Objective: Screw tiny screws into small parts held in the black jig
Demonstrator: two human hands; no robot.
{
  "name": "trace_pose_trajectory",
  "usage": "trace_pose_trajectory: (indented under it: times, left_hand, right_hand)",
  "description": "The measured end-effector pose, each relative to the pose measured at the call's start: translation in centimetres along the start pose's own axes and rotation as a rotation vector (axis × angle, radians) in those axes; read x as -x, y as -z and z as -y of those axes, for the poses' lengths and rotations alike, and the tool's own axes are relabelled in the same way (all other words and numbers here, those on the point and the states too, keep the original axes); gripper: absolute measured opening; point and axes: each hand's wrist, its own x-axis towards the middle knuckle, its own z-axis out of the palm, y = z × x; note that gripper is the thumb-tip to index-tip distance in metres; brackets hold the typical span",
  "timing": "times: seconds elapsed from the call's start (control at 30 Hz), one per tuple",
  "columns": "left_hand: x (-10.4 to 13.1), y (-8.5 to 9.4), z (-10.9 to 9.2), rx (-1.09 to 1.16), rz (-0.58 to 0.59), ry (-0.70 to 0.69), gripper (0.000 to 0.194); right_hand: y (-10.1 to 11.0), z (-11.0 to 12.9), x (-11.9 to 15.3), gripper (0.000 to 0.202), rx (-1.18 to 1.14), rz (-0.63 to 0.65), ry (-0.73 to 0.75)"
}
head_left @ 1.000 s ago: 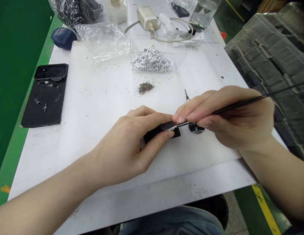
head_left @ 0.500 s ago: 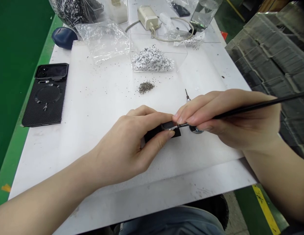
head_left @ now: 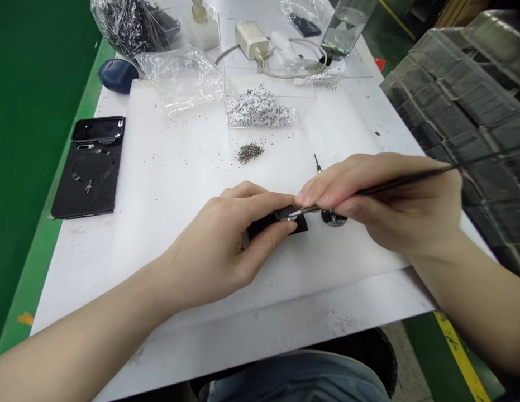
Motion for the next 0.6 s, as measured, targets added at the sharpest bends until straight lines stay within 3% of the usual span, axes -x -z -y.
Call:
trace_pose_trajectory:
  times: [0.1,0.2,0.37,0.47,0.6]
  left_hand:
    - [0.0,0.0,0.1,-0.009,0.0,0.021,0.026]
    - [0.0,0.0,0.1,-0.023,0.0,-0.008,0.027]
    - [0.0,-0.2,0.3,-0.006,-0.04,-0.033,0.026]
    - [0.0,-0.4,0.3,0.015,-0.061,-0.027,0.026]
    - [0.1,-0.6,0.3,0.044,-0.081,0.0,0.028]
  right_hand:
    - [0.0,0.2,-0.4,0.006,-0.147,-0.302,-0.02]
    - [0.8,0.6,-1.3,0.009,-0.077,-0.419,-0.027]
    - [1.1,0.3,-3.2,0.004,0.289,-0.194,-0.164]
    - [-0.1,-1.1,-4.3,0.007,0.26,-0.099,-0.269]
    - [-1.7,-2.9,-4.9,0.012,0.192,-0.106,-0.391]
